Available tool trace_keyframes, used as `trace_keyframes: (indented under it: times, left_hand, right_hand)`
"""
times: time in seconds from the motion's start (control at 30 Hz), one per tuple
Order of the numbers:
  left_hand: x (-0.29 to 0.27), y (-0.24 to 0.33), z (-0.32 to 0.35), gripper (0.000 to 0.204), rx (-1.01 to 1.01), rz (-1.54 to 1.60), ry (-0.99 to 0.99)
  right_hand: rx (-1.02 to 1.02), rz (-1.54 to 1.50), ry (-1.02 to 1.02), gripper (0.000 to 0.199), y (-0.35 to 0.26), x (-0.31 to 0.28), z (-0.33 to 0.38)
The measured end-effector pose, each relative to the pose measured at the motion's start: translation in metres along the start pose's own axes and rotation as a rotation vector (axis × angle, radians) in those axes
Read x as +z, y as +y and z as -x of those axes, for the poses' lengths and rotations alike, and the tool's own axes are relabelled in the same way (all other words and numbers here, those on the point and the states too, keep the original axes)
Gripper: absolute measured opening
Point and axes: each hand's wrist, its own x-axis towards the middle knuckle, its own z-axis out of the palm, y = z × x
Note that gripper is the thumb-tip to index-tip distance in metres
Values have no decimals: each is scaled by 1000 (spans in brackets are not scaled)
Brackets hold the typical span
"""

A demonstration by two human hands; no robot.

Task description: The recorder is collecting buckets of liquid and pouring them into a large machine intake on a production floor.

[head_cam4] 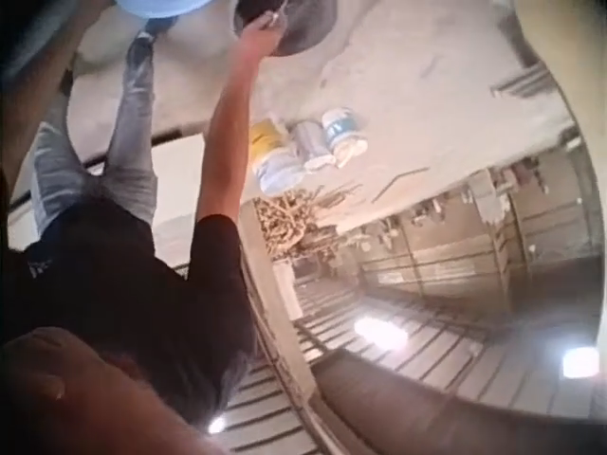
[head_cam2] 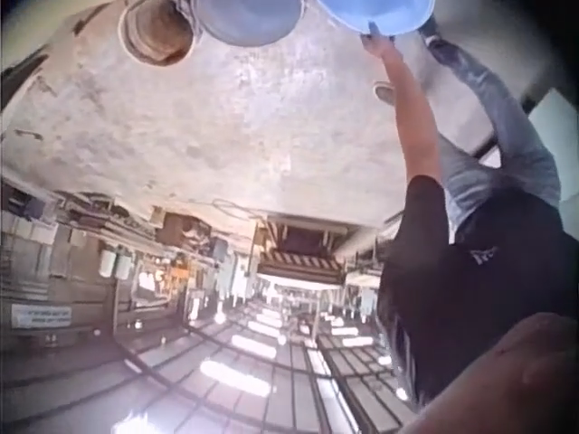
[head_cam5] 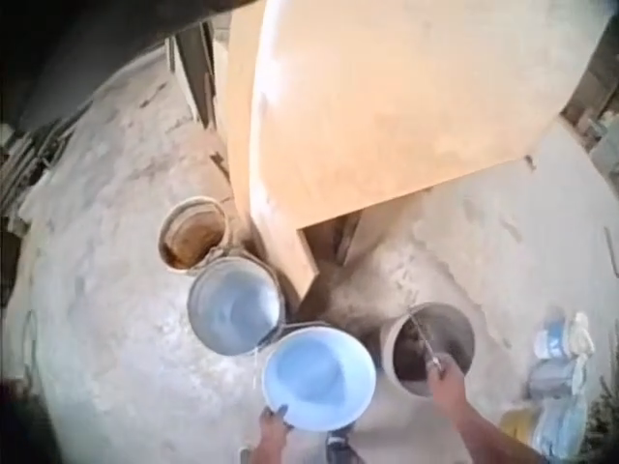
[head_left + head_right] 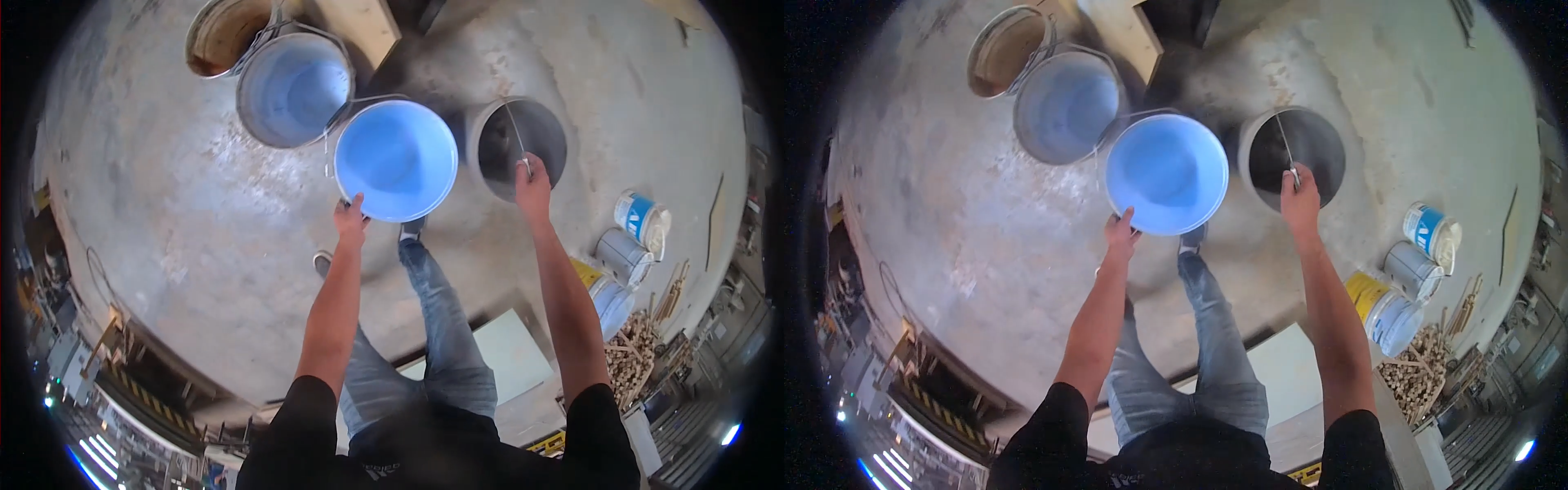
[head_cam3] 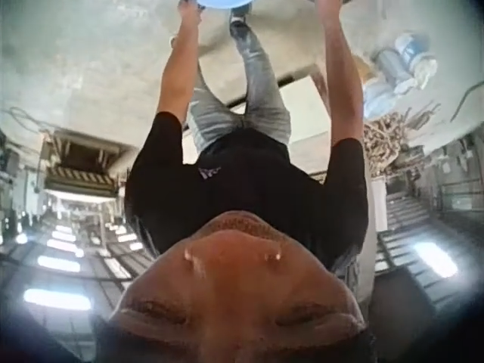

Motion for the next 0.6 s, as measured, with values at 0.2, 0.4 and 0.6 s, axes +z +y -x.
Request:
trace_keyframes:
  times: [0.2,0.4,0.6]
  left_hand:
    - [-79,55,62,67,-229,740,44]
    - [-158,138,159,54,4,1052,-356]
    - [-318,160,194,9,182,866,-185]
  right_hand:
    - [-129,-59,-176,47,-16,41,67]
    - [-104,84,-319,20,-29,47,125]
    - [-432,78,-541,24,-277,78,255]
